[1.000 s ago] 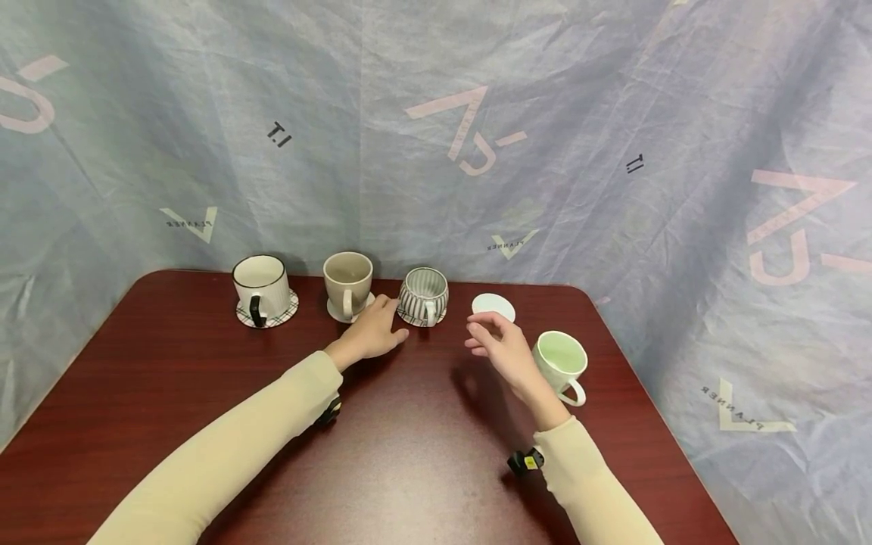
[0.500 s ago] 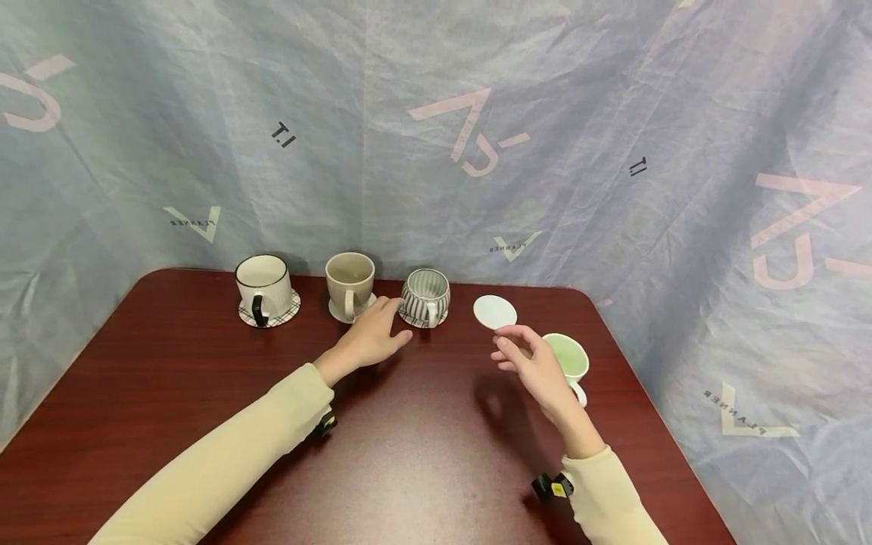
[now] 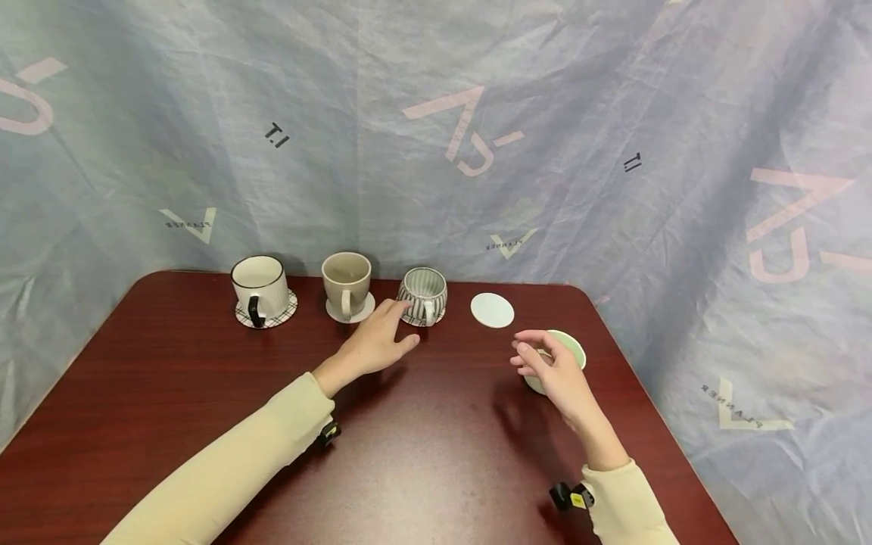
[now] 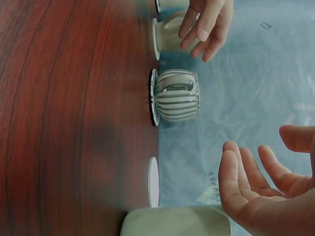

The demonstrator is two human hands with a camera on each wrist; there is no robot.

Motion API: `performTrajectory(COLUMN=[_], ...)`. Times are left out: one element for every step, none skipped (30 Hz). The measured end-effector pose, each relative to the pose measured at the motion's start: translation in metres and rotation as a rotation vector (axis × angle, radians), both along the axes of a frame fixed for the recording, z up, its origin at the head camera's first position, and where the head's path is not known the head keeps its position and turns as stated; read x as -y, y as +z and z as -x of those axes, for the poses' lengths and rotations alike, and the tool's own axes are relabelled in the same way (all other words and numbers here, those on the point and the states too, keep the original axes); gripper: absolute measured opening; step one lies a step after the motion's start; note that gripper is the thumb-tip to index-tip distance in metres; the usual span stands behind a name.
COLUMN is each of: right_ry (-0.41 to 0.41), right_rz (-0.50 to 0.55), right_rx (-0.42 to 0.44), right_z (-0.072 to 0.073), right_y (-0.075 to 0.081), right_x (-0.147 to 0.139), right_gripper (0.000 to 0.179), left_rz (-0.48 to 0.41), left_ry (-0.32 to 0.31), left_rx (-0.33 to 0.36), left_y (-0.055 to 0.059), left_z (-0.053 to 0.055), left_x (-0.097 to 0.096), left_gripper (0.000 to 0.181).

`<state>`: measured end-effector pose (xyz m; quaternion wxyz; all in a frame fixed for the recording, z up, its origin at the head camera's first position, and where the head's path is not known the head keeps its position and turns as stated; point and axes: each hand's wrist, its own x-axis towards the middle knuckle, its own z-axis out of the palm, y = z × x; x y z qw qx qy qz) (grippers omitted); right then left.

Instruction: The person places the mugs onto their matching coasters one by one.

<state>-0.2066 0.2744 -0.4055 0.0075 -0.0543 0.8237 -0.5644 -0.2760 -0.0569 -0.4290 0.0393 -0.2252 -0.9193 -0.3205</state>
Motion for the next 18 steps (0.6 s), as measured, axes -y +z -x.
performTrajectory(right_ry=[-0.001,-0.004,-0.008,-0.011,-0.015,-0.019,-0.023,-0.026,-0.028,-0.029,-0.031,-0.035,-0.038,-0.039,-0.045,-0.054,-0.064,-0.072], right_rz=[-0.002,-0.004,-0.005,-0.004,-0.003,-0.002,-0.002,-0.006,-0.008,-0.009,-0.012,-0.015,-0.014,-0.009,-0.001,-0.002,0.0,0.001], right_rx=[0.001,0.001,0.002,-0.001,-0.006,-0.013,-0.021,-0.031,-0.037,-0.043,-0.048,-0.05,-0.052,-0.053,-0.053,-0.052,-0.051,-0.054], right_z=[0.0,-0.001,-0.001,-0.002,-0.003,-0.004,-0.005,-0.007,-0.009,-0.011,-0.012,-0.014,-0.015,-0.017,-0.019,-0.02,-0.021,-0.023], right_y=[0.0,0.0,-0.001,-0.001,-0.001,-0.001,-0.001,-0.001,-0.002,-0.002,-0.002,-0.002,-0.001,-0.001,0.0,0.001,0.002,0.003], right_x=[-0.002,-0.004,-0.006,-0.007,-0.009,-0.01,-0.011,-0.013,-0.014,-0.015,-0.016,-0.018,-0.019,-0.021,-0.023,-0.025,-0.026,-0.028], right_gripper=[0.042,0.042,0.041,0.041,0.04,0.04,0.039,0.038,0.038,0.037,0.037,0.037,0.038,0.039,0.04,0.041,0.042,0.043], left_rz=[-0.002,-0.004,-0.006,-0.012,-0.016,-0.019,-0.022,-0.022,-0.023,-0.025,-0.023,-0.023,-0.024,-0.025,-0.028,-0.03,-0.032,-0.036], left_ry=[0.0,-0.001,-0.004,-0.008,-0.014,-0.021,-0.026,-0.031,-0.035,-0.037,-0.038,-0.038,-0.038,-0.038,-0.039,-0.043,-0.046,-0.051], left_rx=[-0.008,-0.006,-0.004,-0.003,-0.001,-0.002,0.004,0.01,0.01,0.012,0.01,0.009,0.011,0.01,0.009,0.004,-0.002,-0.006], left_y=[0.0,0.001,0.001,0.001,0.001,0.001,0.001,0.002,0.002,0.001,0.001,0.001,0.001,0.001,0.002,0.002,0.003,0.003], left_z=[-0.001,-0.001,-0.002,-0.003,-0.004,-0.005,-0.005,-0.006,-0.007,-0.007,-0.008,-0.008,-0.009,-0.009,-0.01,-0.01,-0.011,-0.011], left_x=[-0.001,-0.002,-0.003,-0.004,-0.005,-0.006,-0.007,-0.008,-0.009,-0.01,-0.011,-0.011,-0.012,-0.013,-0.014,-0.015,-0.016,-0.017], left_gripper=[0.068,0.068,0.068,0.068,0.068,0.068,0.069,0.069,0.069,0.069,0.069,0.069,0.069,0.069,0.069,0.069,0.068,0.068])
